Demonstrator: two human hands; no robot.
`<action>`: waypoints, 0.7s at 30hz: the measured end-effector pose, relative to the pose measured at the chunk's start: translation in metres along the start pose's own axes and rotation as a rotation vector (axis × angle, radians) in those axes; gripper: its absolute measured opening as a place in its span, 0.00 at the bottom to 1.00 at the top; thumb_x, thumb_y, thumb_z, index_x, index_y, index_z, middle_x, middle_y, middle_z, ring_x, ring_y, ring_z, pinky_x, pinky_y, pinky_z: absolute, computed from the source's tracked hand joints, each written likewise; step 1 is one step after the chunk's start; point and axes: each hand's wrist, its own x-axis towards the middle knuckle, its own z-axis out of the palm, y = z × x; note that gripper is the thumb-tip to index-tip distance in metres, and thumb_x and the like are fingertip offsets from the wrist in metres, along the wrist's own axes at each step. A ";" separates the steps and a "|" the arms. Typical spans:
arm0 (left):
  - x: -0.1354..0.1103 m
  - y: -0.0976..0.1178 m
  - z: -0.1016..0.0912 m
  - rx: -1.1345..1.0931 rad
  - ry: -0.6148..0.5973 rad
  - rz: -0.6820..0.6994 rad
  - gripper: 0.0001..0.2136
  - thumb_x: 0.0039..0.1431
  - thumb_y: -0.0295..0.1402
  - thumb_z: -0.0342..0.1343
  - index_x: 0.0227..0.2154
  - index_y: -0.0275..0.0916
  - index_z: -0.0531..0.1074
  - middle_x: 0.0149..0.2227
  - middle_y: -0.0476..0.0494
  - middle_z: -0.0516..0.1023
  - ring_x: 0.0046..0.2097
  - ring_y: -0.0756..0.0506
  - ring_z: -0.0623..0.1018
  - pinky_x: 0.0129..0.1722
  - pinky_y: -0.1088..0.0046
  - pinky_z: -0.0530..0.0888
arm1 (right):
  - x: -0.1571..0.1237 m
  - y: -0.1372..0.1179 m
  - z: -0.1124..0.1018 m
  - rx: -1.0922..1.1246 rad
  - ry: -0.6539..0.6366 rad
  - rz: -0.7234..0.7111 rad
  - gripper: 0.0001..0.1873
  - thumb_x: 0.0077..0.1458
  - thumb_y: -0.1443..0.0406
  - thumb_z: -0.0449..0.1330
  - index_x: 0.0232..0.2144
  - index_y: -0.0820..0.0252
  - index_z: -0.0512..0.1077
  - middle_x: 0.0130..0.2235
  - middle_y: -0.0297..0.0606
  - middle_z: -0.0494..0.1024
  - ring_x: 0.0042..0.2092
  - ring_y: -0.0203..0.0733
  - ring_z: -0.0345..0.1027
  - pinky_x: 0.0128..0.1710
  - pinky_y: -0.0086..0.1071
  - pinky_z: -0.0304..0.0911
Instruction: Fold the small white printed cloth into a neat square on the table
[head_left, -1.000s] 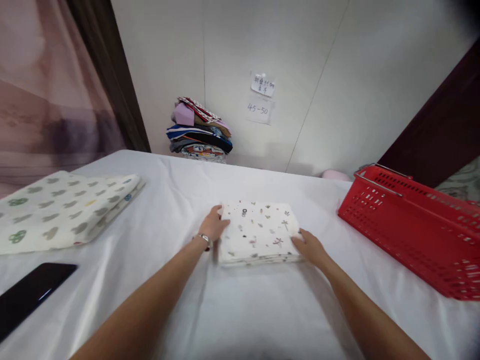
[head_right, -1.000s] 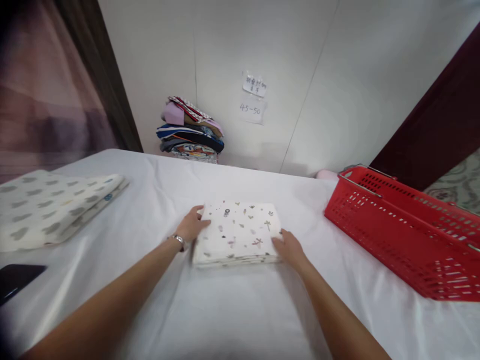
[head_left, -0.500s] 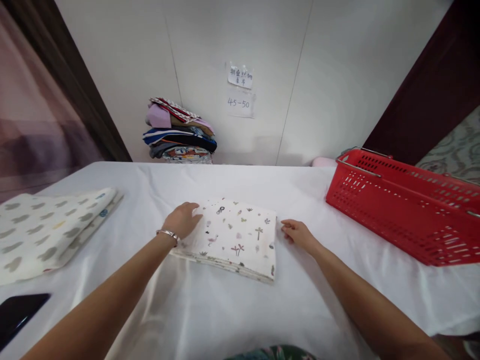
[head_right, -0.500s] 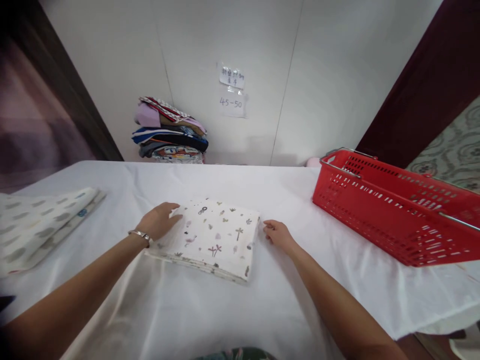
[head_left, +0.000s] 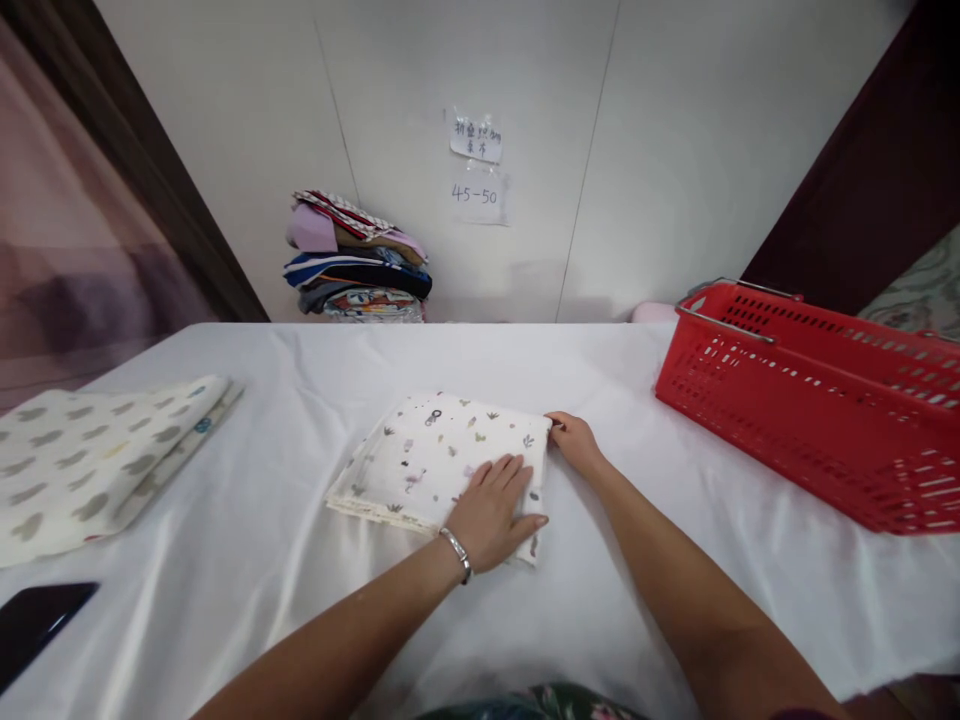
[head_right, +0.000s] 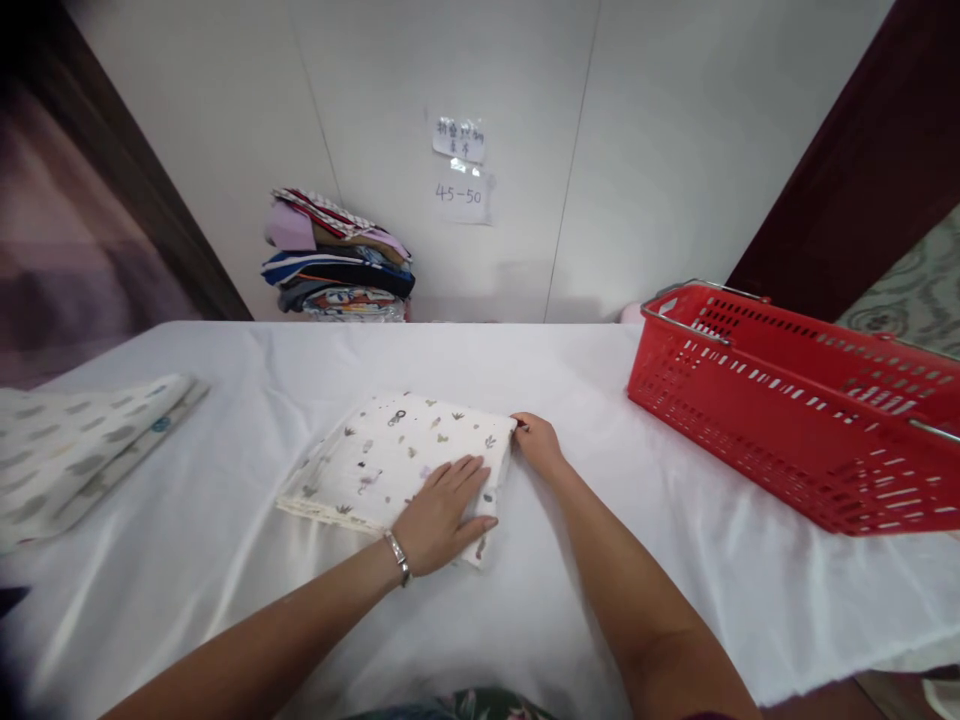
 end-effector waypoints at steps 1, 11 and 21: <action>-0.001 -0.001 0.001 0.011 -0.011 0.010 0.27 0.58 0.49 0.43 0.57 0.38 0.57 0.60 0.37 0.56 0.62 0.39 0.54 0.59 0.55 0.53 | 0.000 0.002 0.001 0.010 0.009 -0.002 0.18 0.44 0.69 0.49 0.35 0.57 0.74 0.33 0.33 0.77 0.33 0.37 0.68 0.36 0.29 0.62; -0.005 0.001 0.001 0.049 0.018 0.022 0.26 0.58 0.47 0.44 0.57 0.40 0.57 0.60 0.40 0.56 0.62 0.41 0.54 0.60 0.57 0.52 | 0.004 0.010 -0.004 0.057 -0.044 -0.062 0.22 0.43 0.67 0.52 0.43 0.56 0.72 0.36 0.33 0.76 0.33 0.36 0.66 0.36 0.29 0.61; -0.007 0.003 0.001 0.010 0.075 0.006 0.24 0.57 0.45 0.47 0.54 0.41 0.61 0.58 0.41 0.61 0.60 0.41 0.58 0.59 0.58 0.53 | 0.003 0.007 0.001 -0.050 0.013 -0.031 0.17 0.45 0.68 0.48 0.34 0.56 0.73 0.29 0.30 0.75 0.29 0.35 0.65 0.31 0.26 0.59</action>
